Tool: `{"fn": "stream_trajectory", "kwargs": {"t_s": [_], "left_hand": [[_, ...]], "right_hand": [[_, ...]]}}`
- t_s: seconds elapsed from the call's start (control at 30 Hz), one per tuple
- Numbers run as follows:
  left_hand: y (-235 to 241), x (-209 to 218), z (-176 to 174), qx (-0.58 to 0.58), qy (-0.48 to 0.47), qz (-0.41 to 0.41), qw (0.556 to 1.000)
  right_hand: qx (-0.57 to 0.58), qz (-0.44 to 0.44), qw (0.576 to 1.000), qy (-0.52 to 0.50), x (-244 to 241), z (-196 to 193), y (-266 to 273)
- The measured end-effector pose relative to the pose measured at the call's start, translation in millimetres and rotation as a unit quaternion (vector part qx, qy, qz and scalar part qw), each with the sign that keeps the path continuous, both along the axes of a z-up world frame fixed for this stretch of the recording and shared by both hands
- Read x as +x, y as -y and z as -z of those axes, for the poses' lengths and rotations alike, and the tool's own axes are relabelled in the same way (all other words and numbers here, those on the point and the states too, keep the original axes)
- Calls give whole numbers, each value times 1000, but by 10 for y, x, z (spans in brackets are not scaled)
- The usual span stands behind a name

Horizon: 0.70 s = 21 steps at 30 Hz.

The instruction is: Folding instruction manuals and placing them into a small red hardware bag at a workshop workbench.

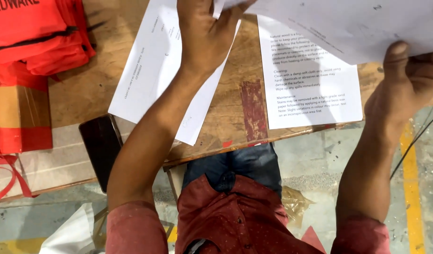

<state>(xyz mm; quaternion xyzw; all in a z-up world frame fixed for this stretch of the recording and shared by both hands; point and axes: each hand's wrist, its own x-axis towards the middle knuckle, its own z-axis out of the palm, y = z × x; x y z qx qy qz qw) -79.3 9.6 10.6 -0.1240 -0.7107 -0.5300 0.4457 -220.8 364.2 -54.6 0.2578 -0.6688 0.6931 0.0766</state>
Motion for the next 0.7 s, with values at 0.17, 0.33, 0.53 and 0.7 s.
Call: {"fn": "stream_trajectory", "kwargs": {"t_s": [0.17,0.33,0.53,0.7], "left_hand": [[-53,210,178,4,41,-65,997],[-83,156,234,19,47,-86,995],[-98,-14,80,15,-10,-103,994],[-145,-19,208,-24,1,-132,991]], "right_hand": [[-13,-6,1000,13,152,-165,466],[-5,-69,997,24,180,-225,579],[49,-45,995,-77,-122,115,237],[44,-82,994,-64,36,-63,437]]}}
